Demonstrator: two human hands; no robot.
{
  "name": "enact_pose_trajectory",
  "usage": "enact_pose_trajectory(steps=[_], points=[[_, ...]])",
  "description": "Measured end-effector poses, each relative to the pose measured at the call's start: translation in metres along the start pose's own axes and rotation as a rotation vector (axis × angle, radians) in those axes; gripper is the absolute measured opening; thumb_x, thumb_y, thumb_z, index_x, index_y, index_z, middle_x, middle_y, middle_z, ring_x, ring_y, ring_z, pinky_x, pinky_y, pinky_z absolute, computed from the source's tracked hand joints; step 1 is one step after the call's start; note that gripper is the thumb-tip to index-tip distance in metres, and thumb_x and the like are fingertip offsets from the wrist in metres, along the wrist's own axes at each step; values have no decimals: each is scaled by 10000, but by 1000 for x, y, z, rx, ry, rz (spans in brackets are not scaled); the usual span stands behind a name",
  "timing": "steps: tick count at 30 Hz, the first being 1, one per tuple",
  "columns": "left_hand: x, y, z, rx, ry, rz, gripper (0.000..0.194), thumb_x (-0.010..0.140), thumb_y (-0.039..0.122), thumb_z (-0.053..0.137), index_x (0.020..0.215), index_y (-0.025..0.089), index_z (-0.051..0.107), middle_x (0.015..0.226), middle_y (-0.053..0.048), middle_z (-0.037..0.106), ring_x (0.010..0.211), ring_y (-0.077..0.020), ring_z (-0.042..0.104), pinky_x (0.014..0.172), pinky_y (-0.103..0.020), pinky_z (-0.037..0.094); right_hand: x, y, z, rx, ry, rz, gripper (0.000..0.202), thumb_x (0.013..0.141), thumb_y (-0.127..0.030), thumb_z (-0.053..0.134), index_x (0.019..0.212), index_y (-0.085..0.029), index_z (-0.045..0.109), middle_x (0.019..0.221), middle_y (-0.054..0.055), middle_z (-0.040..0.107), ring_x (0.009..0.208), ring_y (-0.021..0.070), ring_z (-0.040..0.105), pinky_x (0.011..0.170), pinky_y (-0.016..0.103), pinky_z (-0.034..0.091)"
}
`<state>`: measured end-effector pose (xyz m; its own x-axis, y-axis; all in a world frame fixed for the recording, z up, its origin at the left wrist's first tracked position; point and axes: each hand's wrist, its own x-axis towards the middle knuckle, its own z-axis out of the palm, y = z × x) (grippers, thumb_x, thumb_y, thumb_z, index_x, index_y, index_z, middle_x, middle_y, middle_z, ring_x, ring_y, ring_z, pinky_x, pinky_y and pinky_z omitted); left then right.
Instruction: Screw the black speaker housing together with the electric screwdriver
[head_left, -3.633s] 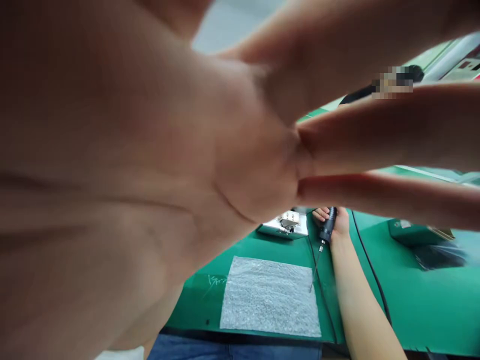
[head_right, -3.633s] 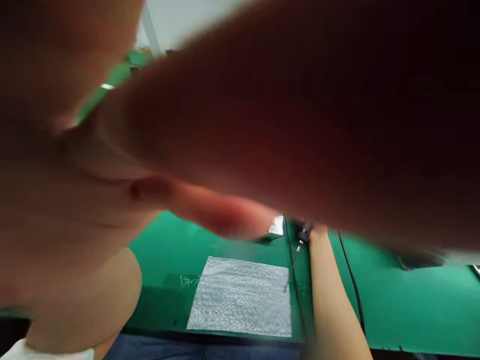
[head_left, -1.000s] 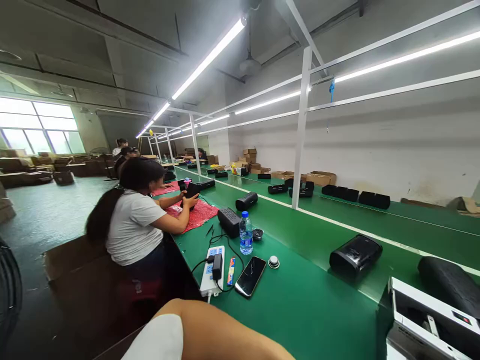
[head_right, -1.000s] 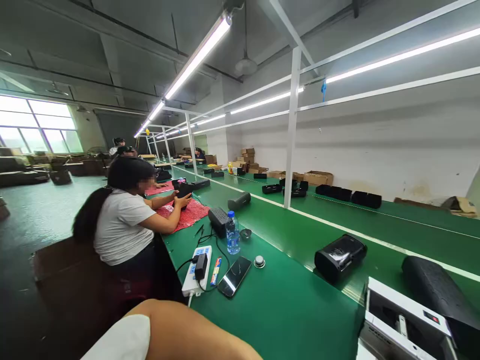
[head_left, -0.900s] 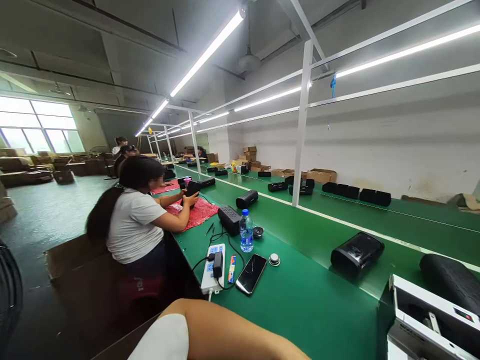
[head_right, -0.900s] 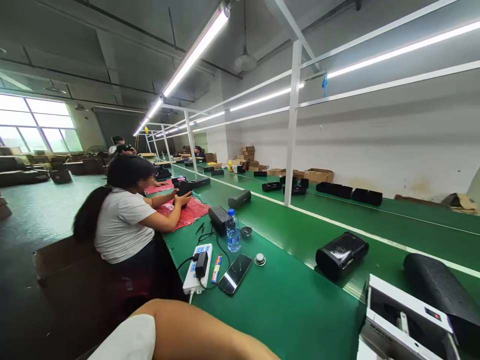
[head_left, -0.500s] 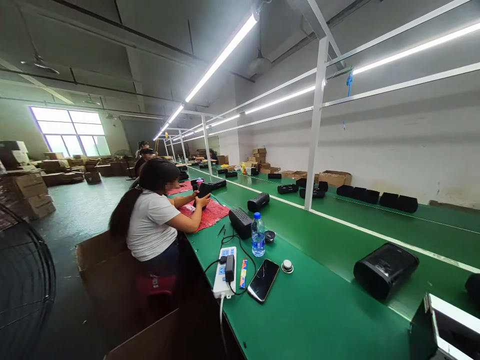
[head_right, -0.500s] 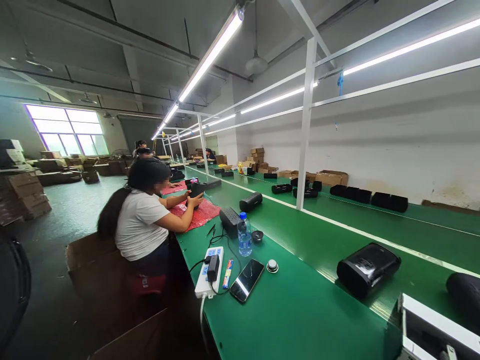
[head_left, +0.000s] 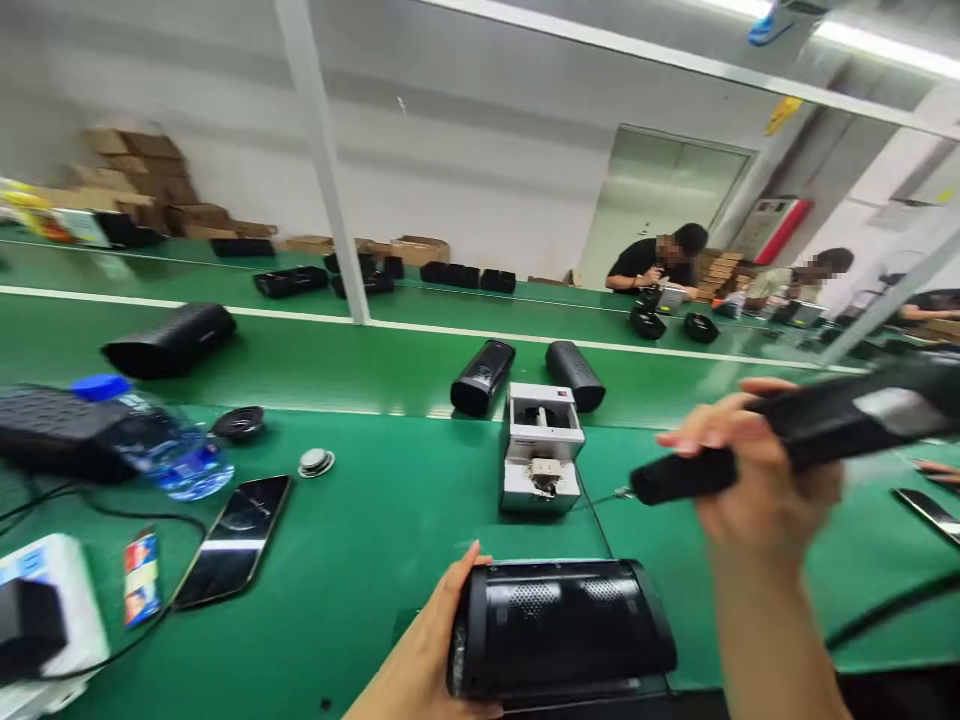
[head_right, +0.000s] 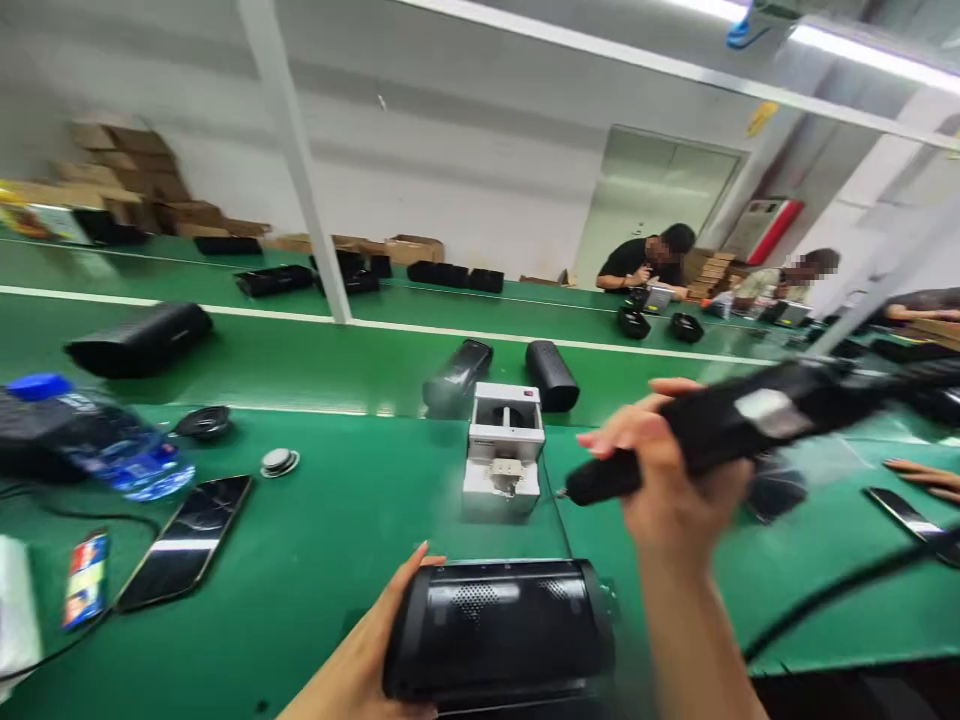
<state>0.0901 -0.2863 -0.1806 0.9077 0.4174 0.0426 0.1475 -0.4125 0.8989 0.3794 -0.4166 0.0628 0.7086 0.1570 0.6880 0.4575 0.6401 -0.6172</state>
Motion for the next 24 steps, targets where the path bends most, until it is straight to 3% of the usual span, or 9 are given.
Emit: enact_pose_trajectory(steps=[2,4,10,14,18,21,23,24], points=[[-3,4,-5,12,-45,-49,1534,725,74,996,1889,412,55,1899,-135,393,1731,-423,455,1455,-604,373,-3,-3,8,-6,-94,-8,297,947,-311,987,1147,-236,781,692,-50,653,544,187,670,586,344,705],[-4,9,-6,20,-64,-82,1558,683,36,983,1889,413,70,1887,-128,424,1716,-419,484,1445,-596,397,-6,3,25,-6,-154,3,221,988,-278,930,1116,-251,752,678,-61,651,501,176,655,542,327,675],[0,11,-3,36,-46,-72,1554,657,28,977,1894,403,115,1863,-132,473,1690,-426,525,1429,-609,428,-4,24,59,-100,-170,3,192,949,-258,843,948,-232,653,607,-76,613,411,138,572,439,261,526],[0,12,-3,23,-38,-53,1515,659,58,987,1889,401,171,1845,-127,501,1673,-446,543,1411,-583,460,1,32,68,-188,-127,47,202,910,-288,840,974,-221,661,599,-78,615,409,138,569,434,264,531],[-2,12,-1,-4,-17,-10,1432,747,199,1049,1881,413,201,1817,-127,532,1633,-445,589,1387,-562,499,5,36,73,-255,-68,59,233,882,-317,841,996,-215,666,608,-81,611,405,138,560,423,272,530],[-1,10,2,-14,3,25,1470,744,211,1080,1877,451,175,1818,-115,530,1632,-432,594,1393,-563,495,8,35,74,-273,-60,64,230,876,-315,839,990,-218,664,609,-79,617,407,134,557,423,265,527],[-1,8,3,1,-5,23,1514,725,211,1092,1883,448,146,1829,-125,515,1645,-440,578,1396,-575,490,9,36,73,-231,-123,74,220,889,-298,829,1003,-225,656,596,-86,611,403,128,543,435,260,530],[-1,7,3,10,-12,14,1528,722,216,1092,1888,436,129,1835,-136,506,1655,-448,565,1398,-586,487,10,38,72,-192,-215,102,226,893,-293,831,1013,-229,651,593,-87,612,403,130,542,439,261,531]])
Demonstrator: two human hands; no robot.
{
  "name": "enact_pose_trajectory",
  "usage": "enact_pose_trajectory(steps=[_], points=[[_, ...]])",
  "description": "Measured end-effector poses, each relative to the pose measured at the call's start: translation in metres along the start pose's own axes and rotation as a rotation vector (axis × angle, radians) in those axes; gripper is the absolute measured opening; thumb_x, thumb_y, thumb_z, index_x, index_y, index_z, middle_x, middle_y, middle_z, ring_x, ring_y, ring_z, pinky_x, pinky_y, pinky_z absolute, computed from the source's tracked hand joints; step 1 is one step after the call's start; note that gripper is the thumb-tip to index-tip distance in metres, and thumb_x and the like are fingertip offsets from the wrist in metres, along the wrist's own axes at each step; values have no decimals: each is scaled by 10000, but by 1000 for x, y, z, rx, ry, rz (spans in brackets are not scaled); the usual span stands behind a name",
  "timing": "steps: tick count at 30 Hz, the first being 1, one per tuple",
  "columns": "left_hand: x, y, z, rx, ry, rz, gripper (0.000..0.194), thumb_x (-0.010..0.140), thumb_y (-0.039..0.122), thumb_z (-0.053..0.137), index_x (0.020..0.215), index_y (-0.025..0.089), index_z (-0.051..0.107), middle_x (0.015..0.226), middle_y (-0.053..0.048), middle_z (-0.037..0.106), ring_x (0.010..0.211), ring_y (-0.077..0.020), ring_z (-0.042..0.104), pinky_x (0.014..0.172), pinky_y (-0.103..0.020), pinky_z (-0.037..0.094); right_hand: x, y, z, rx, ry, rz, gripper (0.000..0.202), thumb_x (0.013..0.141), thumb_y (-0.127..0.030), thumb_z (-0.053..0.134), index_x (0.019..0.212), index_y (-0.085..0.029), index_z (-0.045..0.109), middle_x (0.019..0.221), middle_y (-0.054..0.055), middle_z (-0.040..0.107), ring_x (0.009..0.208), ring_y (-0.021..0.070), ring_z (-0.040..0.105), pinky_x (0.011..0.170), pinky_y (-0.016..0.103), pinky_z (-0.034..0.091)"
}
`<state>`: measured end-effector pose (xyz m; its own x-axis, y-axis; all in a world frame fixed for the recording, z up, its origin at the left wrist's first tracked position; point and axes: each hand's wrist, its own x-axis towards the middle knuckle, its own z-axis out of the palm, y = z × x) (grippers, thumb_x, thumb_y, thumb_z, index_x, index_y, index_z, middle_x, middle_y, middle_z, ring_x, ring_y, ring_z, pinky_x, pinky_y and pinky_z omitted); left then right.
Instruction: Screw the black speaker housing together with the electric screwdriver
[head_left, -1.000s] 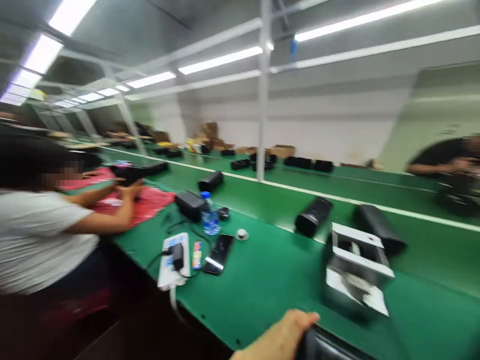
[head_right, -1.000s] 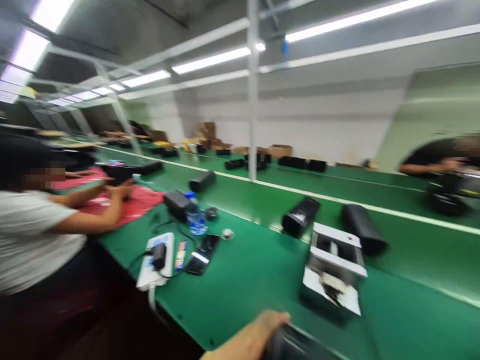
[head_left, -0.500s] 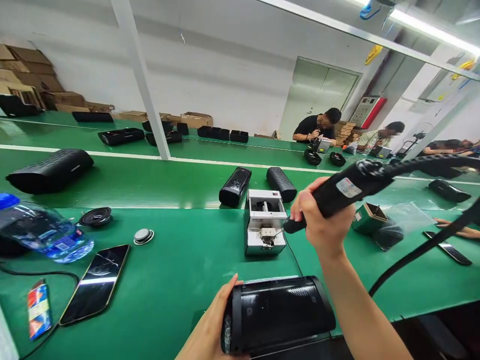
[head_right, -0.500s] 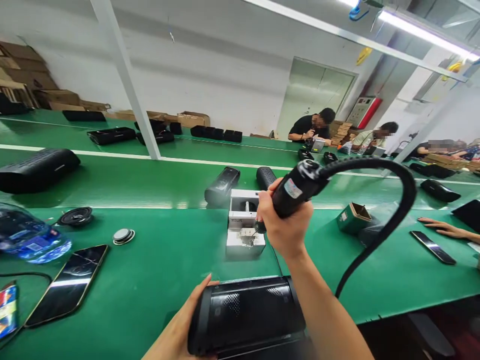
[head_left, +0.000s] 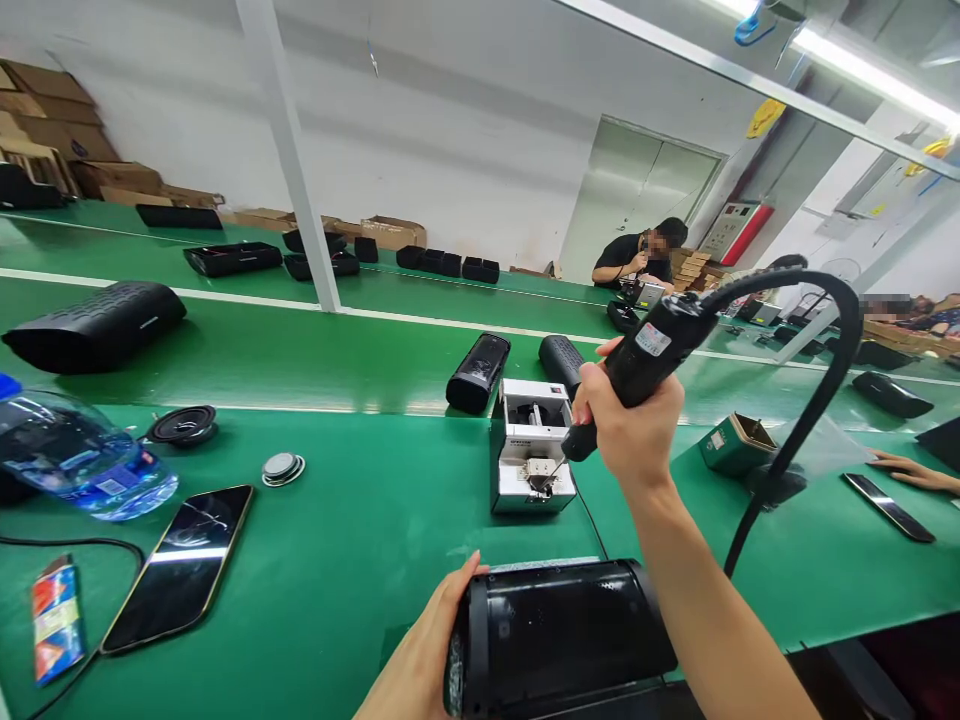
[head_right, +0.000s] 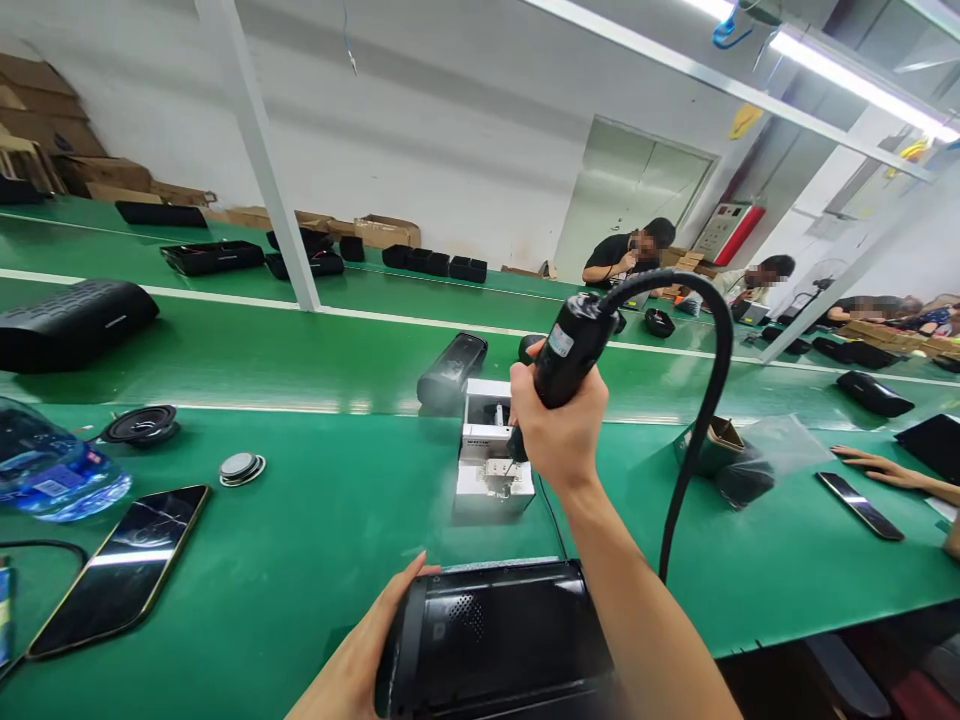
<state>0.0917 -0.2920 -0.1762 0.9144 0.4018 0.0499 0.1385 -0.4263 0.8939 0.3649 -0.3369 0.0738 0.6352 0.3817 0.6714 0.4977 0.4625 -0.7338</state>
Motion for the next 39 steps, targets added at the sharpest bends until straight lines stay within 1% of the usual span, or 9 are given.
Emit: enact_pose_trajectory(steps=[3,4,9,12,15,23,28,31,39], points=[[0,-1,-1,0,-16,-22,1545,713,168,1065,1894,420,101,1854,-141,478,1689,-452,520,1415,-602,456,0,9,0,118,-356,98,277,887,-311,857,1034,-236,634,585,-86,610,405,141,543,434,265,516],[0,-1,-1,-9,-22,-23,1548,707,138,1053,1892,426,100,1859,-133,471,1697,-444,509,1423,-596,443,0,12,0,130,-401,123,290,885,-323,865,1038,-235,634,586,-84,610,406,141,543,431,261,507],[-2,3,-4,-38,-51,-29,1484,736,145,1033,1886,421,138,1867,-130,458,1697,-440,510,1417,-585,453,-1,4,0,98,-149,48,237,924,-297,850,1060,-229,669,588,-93,595,401,127,522,437,260,500],[-3,6,-5,-34,-49,-49,1485,728,101,1011,1882,442,141,1885,-102,436,1733,-424,459,1450,-584,396,2,-16,-1,116,-100,-46,155,945,-195,800,1050,-234,694,608,-97,591,418,127,532,445,270,509],[-4,7,-5,-30,-34,-48,1484,729,78,999,1881,448,139,1891,-94,427,1743,-416,443,1465,-574,368,6,-26,2,77,-77,-64,139,934,-191,799,1010,-239,693,619,-96,590,422,129,547,439,275,508],[-3,6,-3,-34,-36,-32,1497,731,69,989,1874,473,111,1886,-96,423,1721,-415,477,1435,-560,429,-3,-2,10,-77,64,-7,222,883,-301,848,968,-233,654,596,-78,618,413,142,554,445,291,531],[-2,9,-5,-48,-44,-21,1524,709,36,998,1867,494,119,1887,-86,423,1729,-414,466,1441,-564,420,-1,1,10,-104,110,7,240,873,-318,849,982,-233,652,615,-80,614,415,143,560,429,289,521],[-3,14,-8,-53,-57,-37,1507,734,95,1035,1872,476,124,1910,-96,383,1759,-421,411,1461,-597,372,0,1,10,-103,117,5,243,868,-308,851,990,-234,654,622,-83,610,417,143,557,424,288,520],[-4,24,-11,-69,-87,-91,1447,747,132,1047,1882,388,187,1938,-133,328,1794,-445,327,1472,-654,318,-15,-13,1,-37,37,61,229,876,-252,865,993,-233,669,572,-94,562,403,144,534,415,270,491]])
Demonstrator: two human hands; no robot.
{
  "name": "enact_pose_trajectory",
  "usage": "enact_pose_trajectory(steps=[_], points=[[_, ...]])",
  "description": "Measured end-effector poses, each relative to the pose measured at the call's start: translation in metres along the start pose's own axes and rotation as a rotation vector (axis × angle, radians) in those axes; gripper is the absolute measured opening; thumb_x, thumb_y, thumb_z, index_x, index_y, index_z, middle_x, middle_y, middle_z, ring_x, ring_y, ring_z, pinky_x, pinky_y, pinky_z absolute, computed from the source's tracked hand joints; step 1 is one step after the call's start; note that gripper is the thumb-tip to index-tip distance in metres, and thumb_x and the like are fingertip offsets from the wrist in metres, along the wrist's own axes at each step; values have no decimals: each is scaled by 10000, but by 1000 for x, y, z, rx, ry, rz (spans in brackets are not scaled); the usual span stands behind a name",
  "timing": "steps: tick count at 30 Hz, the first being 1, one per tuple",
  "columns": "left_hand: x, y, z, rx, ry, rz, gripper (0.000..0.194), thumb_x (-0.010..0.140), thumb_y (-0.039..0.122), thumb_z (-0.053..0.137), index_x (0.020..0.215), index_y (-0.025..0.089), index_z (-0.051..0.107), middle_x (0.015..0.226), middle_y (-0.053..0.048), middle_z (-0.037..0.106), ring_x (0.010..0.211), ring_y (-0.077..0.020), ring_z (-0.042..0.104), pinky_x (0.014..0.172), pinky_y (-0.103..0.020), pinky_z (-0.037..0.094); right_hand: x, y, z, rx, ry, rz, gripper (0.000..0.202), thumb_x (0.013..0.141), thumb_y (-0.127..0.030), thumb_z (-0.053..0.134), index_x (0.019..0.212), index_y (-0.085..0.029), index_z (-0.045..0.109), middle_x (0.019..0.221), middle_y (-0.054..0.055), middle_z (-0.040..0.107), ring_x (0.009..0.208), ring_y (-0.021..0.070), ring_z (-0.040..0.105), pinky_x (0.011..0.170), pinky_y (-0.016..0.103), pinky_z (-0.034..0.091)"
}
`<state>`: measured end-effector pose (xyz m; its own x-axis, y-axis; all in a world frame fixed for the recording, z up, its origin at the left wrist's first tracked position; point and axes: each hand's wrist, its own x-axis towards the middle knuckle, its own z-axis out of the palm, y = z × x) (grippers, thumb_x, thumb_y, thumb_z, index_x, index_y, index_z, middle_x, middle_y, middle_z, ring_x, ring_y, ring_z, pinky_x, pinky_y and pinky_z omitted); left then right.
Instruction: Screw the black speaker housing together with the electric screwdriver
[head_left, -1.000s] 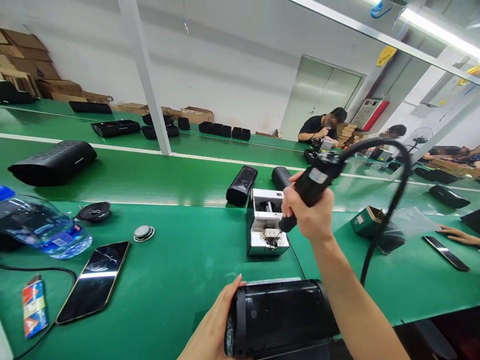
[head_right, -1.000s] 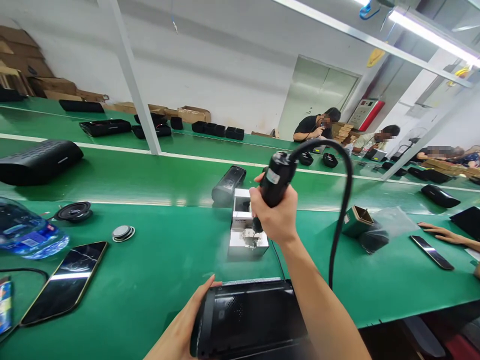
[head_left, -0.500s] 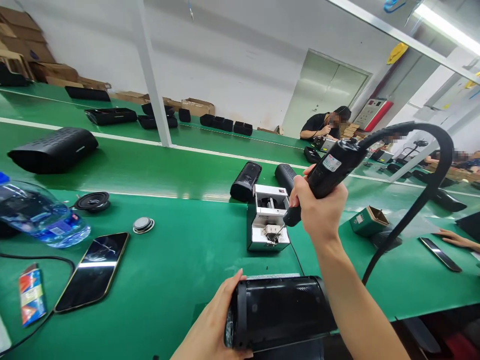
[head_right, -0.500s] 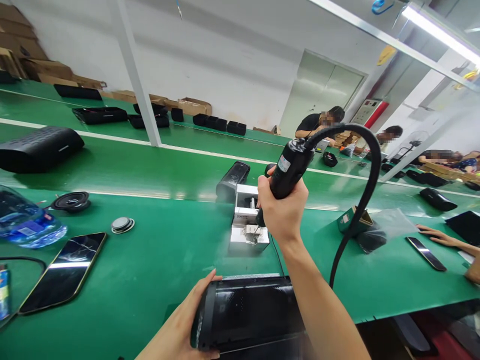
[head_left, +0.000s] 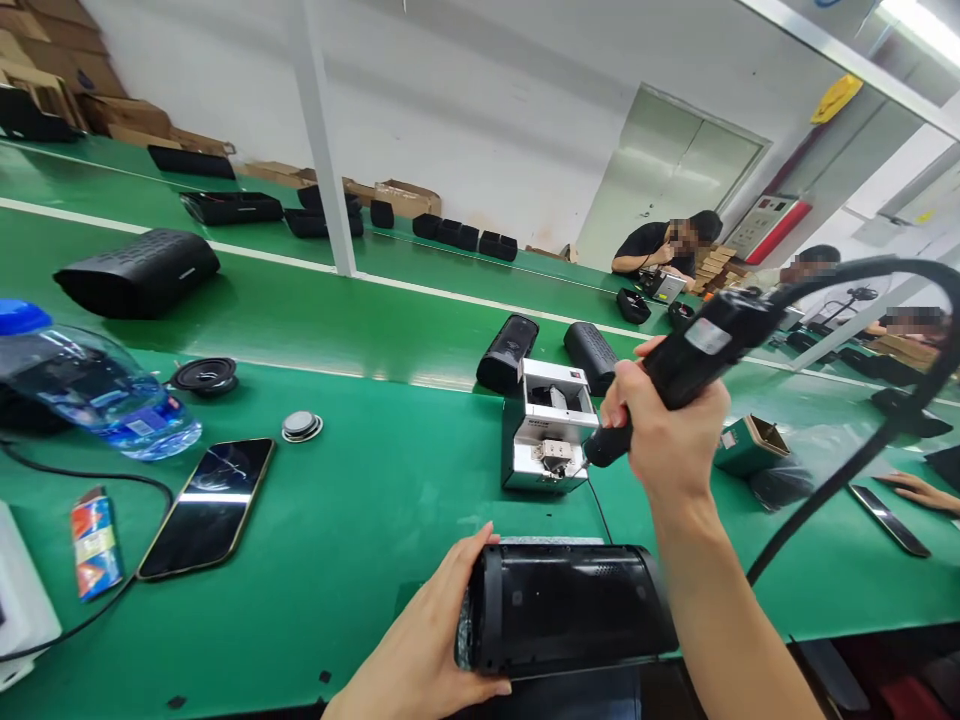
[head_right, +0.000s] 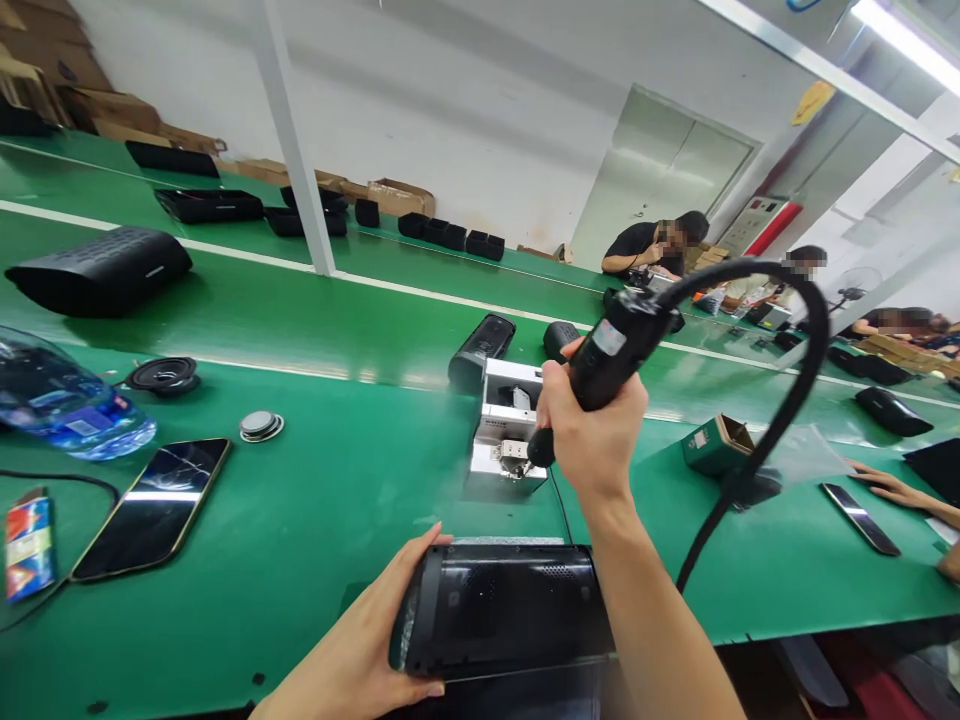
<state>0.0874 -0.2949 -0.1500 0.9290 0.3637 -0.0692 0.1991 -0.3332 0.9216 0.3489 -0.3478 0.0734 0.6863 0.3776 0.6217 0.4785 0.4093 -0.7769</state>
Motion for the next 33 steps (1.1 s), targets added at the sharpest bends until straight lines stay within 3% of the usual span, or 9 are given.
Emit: enact_pose_trajectory(steps=[4,8,12,21,26,33], points=[[1,0,0,4,-3,16,1450,742,141,1062,1884,367,198,1950,-146,296,1806,-460,287,1473,-656,318,-14,-27,-2,114,-25,30,207,931,-177,854,1044,-241,693,620,-89,552,437,132,521,450,273,500],[3,1,1,21,-7,13,1460,728,155,1077,1881,348,202,1952,-162,283,1804,-468,286,1471,-695,299,-30,-55,10,220,-76,48,183,966,-148,821,1074,-244,709,653,-79,562,438,124,524,438,254,463],[5,5,1,46,-19,-1,1462,717,174,1097,1871,320,213,1946,-186,284,1800,-464,300,1470,-691,316,-43,-64,23,280,-160,64,170,1044,-123,789,1135,-238,704,694,-74,588,463,118,550,472,257,520],[8,-4,4,16,18,79,1515,668,282,1150,1868,344,229,1928,-200,315,1780,-508,325,1452,-723,338,-61,-55,37,198,-241,81,159,1095,-152,778,1179,-265,706,719,-70,616,494,124,571,505,263,542],[17,-9,10,2,24,198,1522,564,469,1179,1808,193,346,1761,-283,519,1627,-523,548,1378,-679,482,-82,-30,41,123,-292,167,154,1064,-205,845,1136,-253,717,767,-32,669,515,141,600,510,279,556],[29,-25,22,38,36,208,1590,537,587,1168,1813,219,294,1720,-257,542,1587,-527,570,1347,-655,519,-76,-7,36,211,-431,96,169,1058,-213,867,1067,-247,702,725,-23,622,489,152,596,469,276,540]])
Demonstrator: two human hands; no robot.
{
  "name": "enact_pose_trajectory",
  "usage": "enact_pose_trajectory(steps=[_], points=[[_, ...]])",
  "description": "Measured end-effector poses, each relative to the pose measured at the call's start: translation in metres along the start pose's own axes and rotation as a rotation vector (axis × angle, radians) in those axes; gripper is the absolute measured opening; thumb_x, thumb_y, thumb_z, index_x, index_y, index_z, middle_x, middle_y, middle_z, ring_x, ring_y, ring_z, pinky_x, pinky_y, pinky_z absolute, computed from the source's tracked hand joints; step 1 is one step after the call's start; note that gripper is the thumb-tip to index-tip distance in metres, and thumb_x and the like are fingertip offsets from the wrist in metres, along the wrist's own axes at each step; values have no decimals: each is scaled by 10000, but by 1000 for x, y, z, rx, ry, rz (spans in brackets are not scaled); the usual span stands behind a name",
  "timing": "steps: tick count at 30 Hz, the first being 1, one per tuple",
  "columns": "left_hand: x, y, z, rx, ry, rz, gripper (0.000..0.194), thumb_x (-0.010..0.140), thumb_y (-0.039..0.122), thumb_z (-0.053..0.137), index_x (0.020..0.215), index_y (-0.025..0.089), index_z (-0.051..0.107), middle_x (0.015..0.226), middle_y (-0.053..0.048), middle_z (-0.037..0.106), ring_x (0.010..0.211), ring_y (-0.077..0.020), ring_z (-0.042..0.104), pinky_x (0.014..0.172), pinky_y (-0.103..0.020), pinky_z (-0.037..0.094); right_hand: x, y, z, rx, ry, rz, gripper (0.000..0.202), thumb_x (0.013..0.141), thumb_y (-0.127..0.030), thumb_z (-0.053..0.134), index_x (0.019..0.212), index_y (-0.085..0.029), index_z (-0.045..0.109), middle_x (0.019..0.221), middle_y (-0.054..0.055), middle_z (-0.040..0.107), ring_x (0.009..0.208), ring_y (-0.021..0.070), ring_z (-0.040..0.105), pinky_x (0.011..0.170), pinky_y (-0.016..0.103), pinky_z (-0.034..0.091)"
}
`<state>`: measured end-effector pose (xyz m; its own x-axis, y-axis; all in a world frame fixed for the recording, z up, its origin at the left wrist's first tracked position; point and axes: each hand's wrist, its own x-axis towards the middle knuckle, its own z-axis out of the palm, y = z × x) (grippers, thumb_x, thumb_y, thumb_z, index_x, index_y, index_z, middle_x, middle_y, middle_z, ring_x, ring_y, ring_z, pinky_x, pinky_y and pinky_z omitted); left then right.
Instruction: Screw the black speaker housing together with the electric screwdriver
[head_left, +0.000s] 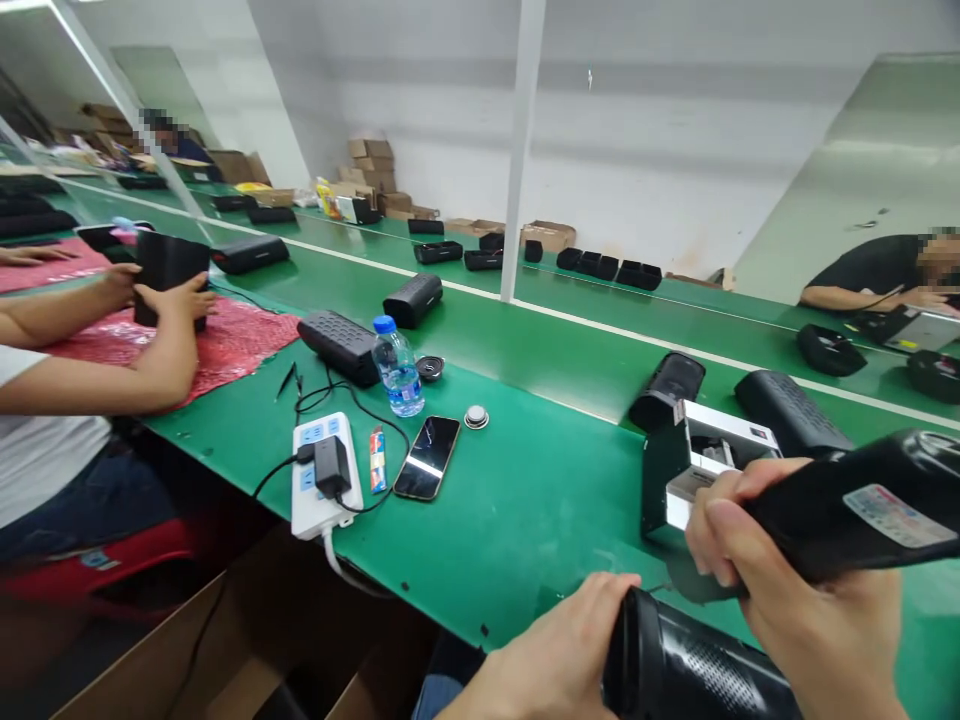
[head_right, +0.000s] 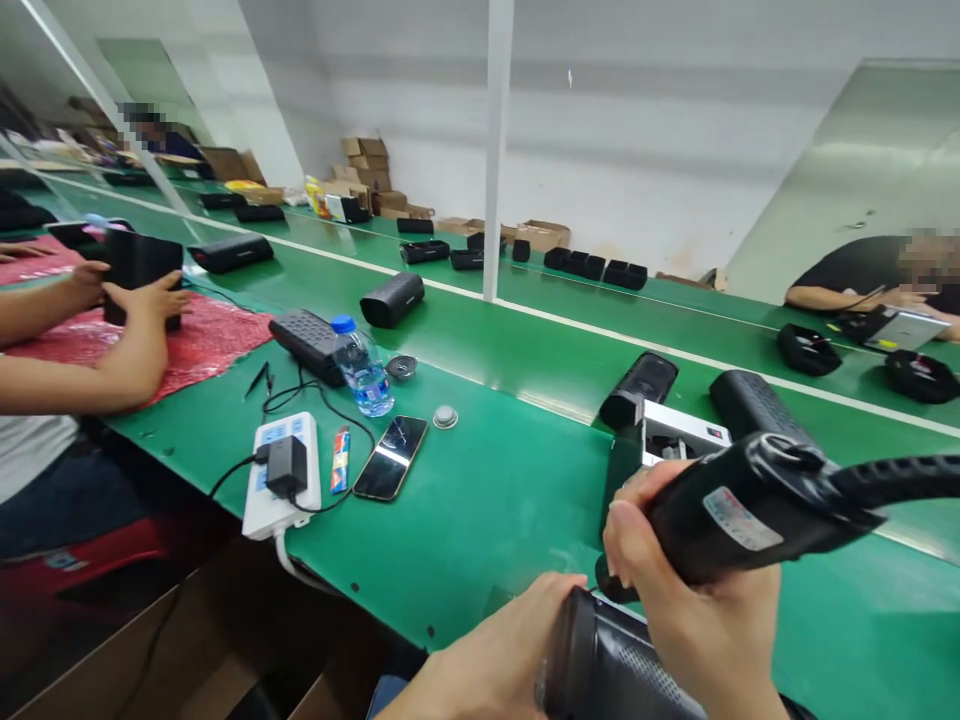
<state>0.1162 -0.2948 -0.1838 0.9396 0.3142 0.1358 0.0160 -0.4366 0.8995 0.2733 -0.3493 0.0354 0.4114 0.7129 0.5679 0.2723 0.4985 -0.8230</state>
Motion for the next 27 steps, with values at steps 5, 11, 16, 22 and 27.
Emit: enact_pose_trajectory(steps=[5,11,16,22,27], points=[[5,-13,7,-20,-6,15,1477,541,587,1167,1748,236,390,1629,-227,606,1489,-503,639,1312,-643,544,0,-3,1,-12,-3,24,187,1027,-258,906,1039,-259,719,698,-7,624,459,176,587,447,306,536],[3,-5,-5,-55,0,-42,1536,519,557,1174,1778,221,361,1695,-259,553,1546,-525,600,1335,-650,520,-11,2,13,-11,153,199,299,1023,-409,923,987,-234,682,654,-32,578,522,148,545,507,272,500],[-9,23,-17,-100,52,-129,1364,606,303,1131,1763,278,409,1769,-211,521,1627,-502,539,1404,-671,431,-7,1,13,86,84,161,271,1020,-376,878,1055,-234,650,689,-50,611,479,126,519,463,255,461],[-19,21,-19,-7,15,-177,1351,707,95,981,1842,329,286,1919,-180,350,1775,-489,350,1464,-695,326,37,-44,-33,65,287,-150,186,978,-189,808,1106,-239,683,655,-100,592,434,111,531,459,244,486],[-23,22,-19,-7,30,-171,1312,726,106,978,1825,352,305,1911,-138,388,1760,-461,398,1455,-667,363,55,-36,-66,-159,443,-221,196,897,-182,821,902,-233,631,586,-86,568,435,137,554,460,274,491]])
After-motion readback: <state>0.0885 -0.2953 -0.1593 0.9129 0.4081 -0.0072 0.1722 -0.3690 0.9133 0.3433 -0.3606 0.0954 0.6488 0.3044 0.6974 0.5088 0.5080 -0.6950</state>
